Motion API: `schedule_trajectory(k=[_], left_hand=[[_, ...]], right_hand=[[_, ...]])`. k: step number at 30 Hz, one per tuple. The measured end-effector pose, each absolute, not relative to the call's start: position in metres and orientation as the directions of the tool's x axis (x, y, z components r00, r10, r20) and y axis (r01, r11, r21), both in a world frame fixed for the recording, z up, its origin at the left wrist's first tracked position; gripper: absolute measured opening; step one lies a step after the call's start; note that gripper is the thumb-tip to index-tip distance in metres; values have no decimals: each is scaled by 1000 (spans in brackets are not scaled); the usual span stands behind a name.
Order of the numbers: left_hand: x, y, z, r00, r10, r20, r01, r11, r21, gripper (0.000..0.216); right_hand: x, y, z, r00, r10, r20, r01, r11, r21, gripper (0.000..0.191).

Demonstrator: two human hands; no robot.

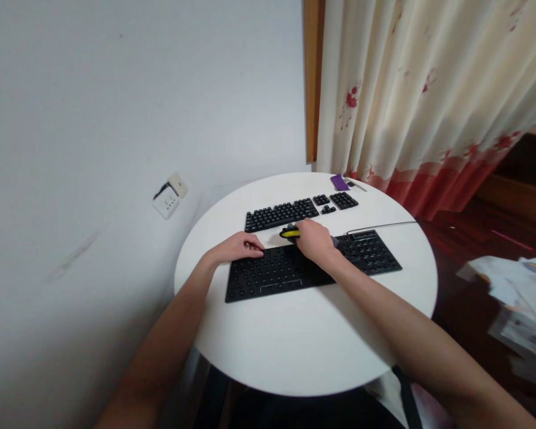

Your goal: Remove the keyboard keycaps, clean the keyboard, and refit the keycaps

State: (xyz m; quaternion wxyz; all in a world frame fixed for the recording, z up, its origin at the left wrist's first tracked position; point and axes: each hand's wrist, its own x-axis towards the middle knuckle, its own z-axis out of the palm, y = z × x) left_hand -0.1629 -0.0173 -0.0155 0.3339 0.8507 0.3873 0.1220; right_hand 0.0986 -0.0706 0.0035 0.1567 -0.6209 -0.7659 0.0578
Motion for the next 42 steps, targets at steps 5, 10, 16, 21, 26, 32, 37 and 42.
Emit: schedule_trajectory(k=[5, 10, 16, 21, 26, 32, 37, 42], left_hand=[[-160, -20, -11, 672, 738, -71, 590, -475, 653, 19], [-162, -17, -15, 666, 744, -57, 572, -460, 679, 22], [-161, -20, -13, 654, 754, -65, 595, -460, 659, 30], [-159, -22, -10, 669, 741, -66, 583, -467, 665, 19], [-161, -19, -14, 658, 750, -70, 583, -447, 679, 21], [-160, -18, -14, 662, 747, -71, 588, -458, 667, 26], [-159, -20, -9, 663, 745, -77, 618, -486, 618, 14], [-159, -20, -14, 670, 739, -67, 581, -467, 666, 25]], right_hand=[[79, -90, 7, -468, 852, 236, 805, 521, -284, 26], [74, -92, 2, -493, 858, 144, 821, 514, -248, 27], [97, -70, 2, -180, 970, 166, 932, 222, -287, 23], [75, -84, -1, -456, 856, 242, 826, 509, -243, 22], [73, -79, -7, -375, 908, 188, 881, 413, -233, 25], [81, -75, -5, -269, 934, 234, 904, 329, -272, 23], [65, -87, -4, -531, 816, 227, 788, 574, -224, 27], [81, -73, -6, -326, 933, 156, 896, 357, -265, 23]])
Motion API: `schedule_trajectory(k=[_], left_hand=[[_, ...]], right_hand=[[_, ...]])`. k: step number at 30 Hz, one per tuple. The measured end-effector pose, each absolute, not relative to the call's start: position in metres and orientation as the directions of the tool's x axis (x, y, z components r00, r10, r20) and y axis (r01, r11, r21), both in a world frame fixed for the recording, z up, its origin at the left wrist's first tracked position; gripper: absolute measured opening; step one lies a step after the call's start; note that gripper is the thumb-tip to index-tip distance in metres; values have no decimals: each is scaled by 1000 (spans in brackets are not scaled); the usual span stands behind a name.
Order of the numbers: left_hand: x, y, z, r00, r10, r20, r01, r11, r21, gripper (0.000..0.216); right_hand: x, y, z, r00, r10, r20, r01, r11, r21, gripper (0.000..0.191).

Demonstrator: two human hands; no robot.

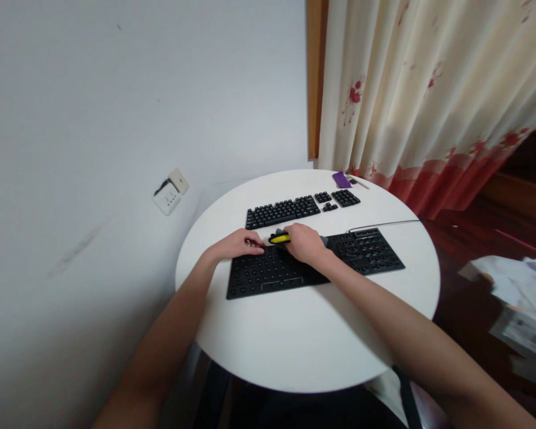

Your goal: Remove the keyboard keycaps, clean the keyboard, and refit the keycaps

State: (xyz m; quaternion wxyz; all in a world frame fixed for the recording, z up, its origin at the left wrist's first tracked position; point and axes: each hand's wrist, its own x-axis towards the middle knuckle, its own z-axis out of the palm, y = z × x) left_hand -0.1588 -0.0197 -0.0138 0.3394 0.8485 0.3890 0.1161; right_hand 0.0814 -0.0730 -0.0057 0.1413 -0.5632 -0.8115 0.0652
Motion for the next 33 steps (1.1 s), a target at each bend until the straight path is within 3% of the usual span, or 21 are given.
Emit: schedule_trajectory(k=[4, 7, 11, 18, 20, 22, 25, 27, 31, 33], left_hand=[[-158, -19, -16, 678, 732, -67, 582, -478, 658, 30], [-157, -19, -15, 690, 720, -70, 563, -474, 677, 28], [-160, -19, -14, 695, 716, -71, 544, -458, 703, 23], [-169, -17, -12, 693, 713, -110, 610, -498, 616, 31], [-169, -16, -11, 688, 717, -113, 616, -495, 613, 30], [-169, -16, -11, 691, 713, -118, 611, -489, 622, 28], [-169, -17, -11, 697, 707, -122, 608, -492, 623, 26], [-169, -16, -11, 695, 711, -107, 606, -500, 618, 27], [-172, -14, -14, 685, 724, -84, 606, -502, 617, 31], [-174, -13, -14, 681, 727, -84, 613, -504, 608, 32]], right_hand=[[94, -66, -6, -238, 956, 173, 922, 279, -268, 21], [88, -73, -5, -336, 914, 228, 882, 391, -263, 22], [82, -78, -3, -514, 834, 199, 795, 551, -256, 24], [110, -60, 1, -254, 963, 95, 926, 270, -262, 23], [105, -63, 2, -297, 942, 155, 908, 329, -260, 22], [94, -72, 3, -448, 872, 197, 833, 488, -262, 23], [81, -82, 2, -615, 770, 168, 727, 636, -258, 24], [83, -81, 1, -569, 807, 157, 767, 590, -253, 24], [104, -68, 3, -297, 949, 104, 921, 314, -231, 24], [109, -66, 5, -235, 964, 122, 944, 257, -207, 23]])
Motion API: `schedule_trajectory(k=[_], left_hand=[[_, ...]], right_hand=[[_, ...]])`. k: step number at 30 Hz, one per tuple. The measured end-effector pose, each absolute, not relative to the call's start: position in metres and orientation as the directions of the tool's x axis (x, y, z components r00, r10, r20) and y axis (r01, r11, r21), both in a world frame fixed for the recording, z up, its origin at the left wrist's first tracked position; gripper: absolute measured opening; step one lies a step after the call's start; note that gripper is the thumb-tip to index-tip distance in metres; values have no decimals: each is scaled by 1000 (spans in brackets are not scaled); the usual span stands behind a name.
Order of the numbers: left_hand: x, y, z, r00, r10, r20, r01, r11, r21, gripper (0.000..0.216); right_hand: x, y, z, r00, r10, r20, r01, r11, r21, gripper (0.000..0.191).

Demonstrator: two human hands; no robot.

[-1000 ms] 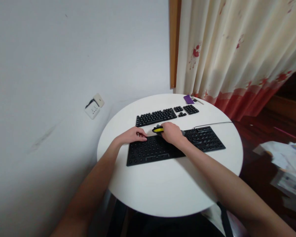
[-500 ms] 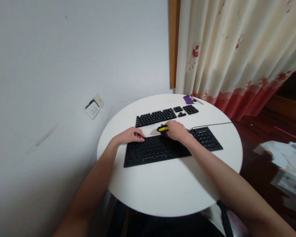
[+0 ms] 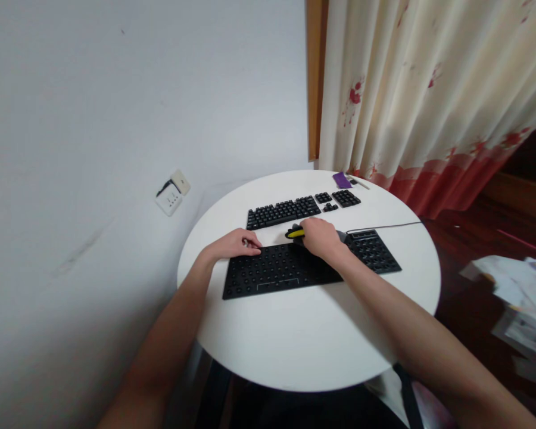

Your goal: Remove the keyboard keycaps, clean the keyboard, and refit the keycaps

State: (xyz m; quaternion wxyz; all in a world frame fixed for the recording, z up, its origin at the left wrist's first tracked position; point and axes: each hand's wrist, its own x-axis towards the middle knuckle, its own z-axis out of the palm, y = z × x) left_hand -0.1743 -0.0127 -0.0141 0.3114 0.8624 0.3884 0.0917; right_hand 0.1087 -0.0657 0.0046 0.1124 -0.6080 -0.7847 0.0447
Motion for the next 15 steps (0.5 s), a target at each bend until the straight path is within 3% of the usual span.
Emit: schedule_trajectory(k=[3, 7, 13, 15], left_hand=[[-176, -13, -13, 673, 735, -83, 620, -498, 606, 31], [-177, -14, -11, 662, 745, -83, 626, -488, 608, 32], [-177, -12, -14, 654, 753, -76, 630, -487, 605, 31], [-177, -11, -16, 653, 754, -74, 630, -486, 606, 30]], right_hand=[[100, -72, 4, -342, 918, 201, 897, 382, -221, 22], [88, -80, 0, -561, 810, 171, 769, 586, -254, 25], [115, -60, 1, -213, 974, 74, 938, 225, -263, 25], [115, -59, 3, -200, 973, 115, 937, 224, -268, 24]])
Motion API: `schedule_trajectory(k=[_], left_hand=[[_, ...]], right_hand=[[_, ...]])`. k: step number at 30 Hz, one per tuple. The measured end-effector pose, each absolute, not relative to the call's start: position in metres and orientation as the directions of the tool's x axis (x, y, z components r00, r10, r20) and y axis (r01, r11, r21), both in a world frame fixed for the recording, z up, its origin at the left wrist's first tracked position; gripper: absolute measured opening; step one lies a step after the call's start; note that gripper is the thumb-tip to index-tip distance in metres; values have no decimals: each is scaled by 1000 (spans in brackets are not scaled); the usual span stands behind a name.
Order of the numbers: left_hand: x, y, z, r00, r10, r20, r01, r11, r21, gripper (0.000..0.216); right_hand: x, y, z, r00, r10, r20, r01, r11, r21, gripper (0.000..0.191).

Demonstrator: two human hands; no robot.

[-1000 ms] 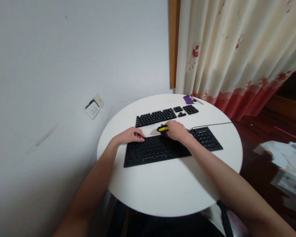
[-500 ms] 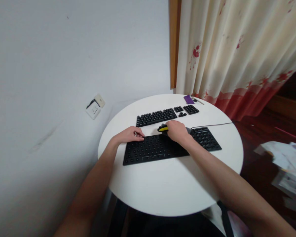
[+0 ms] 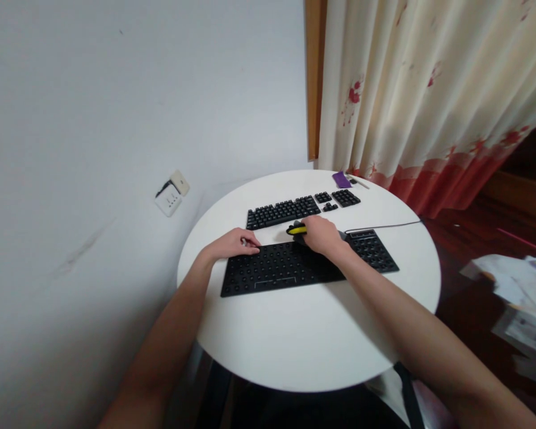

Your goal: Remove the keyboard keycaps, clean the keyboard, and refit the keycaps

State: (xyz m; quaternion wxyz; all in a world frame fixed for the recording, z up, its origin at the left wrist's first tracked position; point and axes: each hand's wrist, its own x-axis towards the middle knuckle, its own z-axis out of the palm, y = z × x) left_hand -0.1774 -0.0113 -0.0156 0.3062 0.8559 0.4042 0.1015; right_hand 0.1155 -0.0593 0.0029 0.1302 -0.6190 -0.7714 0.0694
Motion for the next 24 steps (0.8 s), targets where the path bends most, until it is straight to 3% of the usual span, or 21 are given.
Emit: schedule_trajectory(k=[5, 7, 11, 13, 16, 19, 21, 24], left_hand=[[-177, -12, -15, 646, 760, -73, 631, -478, 610, 28], [-177, -13, -14, 649, 758, -69, 632, -486, 603, 28], [-176, -14, -13, 649, 757, -74, 633, -484, 604, 29], [-176, -14, -13, 646, 759, -77, 636, -480, 604, 29], [-175, -15, -12, 644, 762, -75, 637, -478, 605, 30], [-175, -16, -11, 644, 762, -68, 631, -479, 610, 28], [-175, -16, -12, 644, 762, -69, 632, -478, 610, 28], [-176, -15, -12, 641, 764, -73, 634, -472, 613, 28]], right_hand=[[90, -77, 2, -513, 838, 187, 782, 545, -301, 21], [88, -79, 0, -505, 850, 148, 794, 525, -307, 21], [106, -68, 1, -206, 975, 78, 931, 220, -292, 26], [115, -62, 5, -148, 985, 84, 942, 167, -291, 27], [112, -66, 11, -347, 928, 134, 866, 372, -334, 26], [96, -82, 13, -631, 768, 106, 683, 615, -393, 26], [88, -89, 12, -661, 748, 60, 673, 627, -392, 29], [91, -88, 9, -478, 878, 17, 828, 456, -327, 33]])
